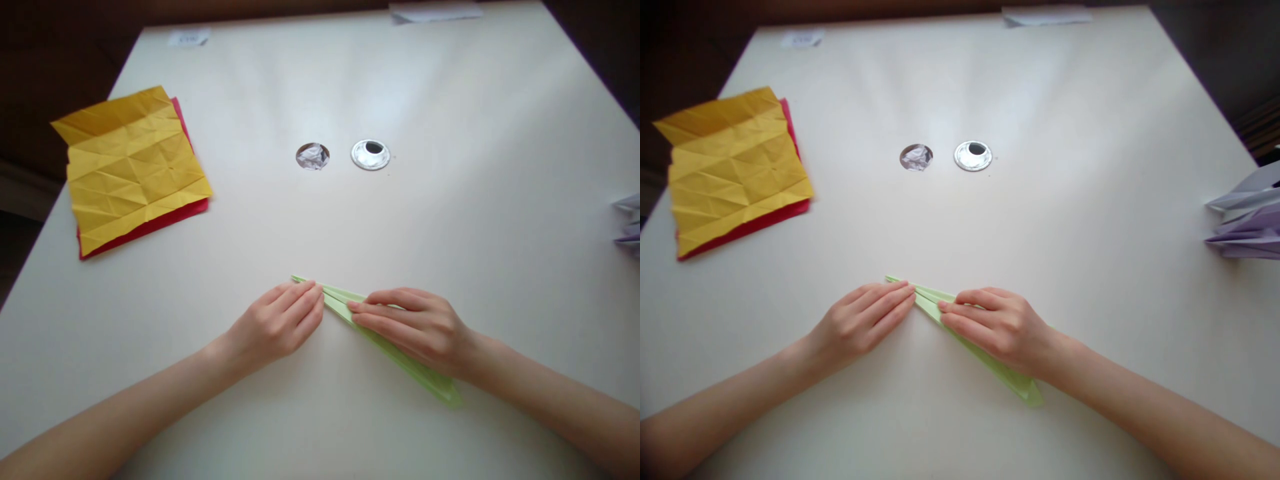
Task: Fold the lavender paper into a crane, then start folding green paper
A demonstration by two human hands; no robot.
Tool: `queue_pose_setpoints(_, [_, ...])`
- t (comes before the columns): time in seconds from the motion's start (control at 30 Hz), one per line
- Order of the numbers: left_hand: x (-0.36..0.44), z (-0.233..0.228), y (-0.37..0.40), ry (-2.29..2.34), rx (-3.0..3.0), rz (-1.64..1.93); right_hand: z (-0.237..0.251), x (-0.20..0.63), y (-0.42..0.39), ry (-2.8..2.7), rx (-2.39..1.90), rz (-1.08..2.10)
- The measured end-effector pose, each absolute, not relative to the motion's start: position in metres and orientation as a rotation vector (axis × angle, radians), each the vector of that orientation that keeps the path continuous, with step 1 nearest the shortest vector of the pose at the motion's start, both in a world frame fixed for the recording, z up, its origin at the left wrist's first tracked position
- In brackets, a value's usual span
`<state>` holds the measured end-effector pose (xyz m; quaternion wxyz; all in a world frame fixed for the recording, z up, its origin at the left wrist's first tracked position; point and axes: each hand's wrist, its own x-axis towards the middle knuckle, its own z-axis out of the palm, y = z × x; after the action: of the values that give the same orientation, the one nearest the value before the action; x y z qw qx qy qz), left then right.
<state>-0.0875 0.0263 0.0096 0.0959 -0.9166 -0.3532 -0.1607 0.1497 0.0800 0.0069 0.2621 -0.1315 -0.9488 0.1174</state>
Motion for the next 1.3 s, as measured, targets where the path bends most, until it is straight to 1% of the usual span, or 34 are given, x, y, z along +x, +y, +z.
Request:
queue_pose_setpoints(0.53, [-0.0819, 0.0108, 0.0219, -1.208, -2.683, -0.491, 0.0092, 0.1493, 0.0795, -2.572, -0.358, 0.309])
queue_pose_setpoints(0.73, [-0.0823, 0.0114, 0.0202, -1.195, -2.661, -0.449, 0.0109, 0.148, 0.0802, -2.573, -0.357, 0.298])
queue_pose_setpoints(1.3, [-0.0815, 0.0123, 0.0211, -1.24, -2.641, -0.475, 0.0152, 0.1454, 0.0807, -2.546, -0.326, 0.34])
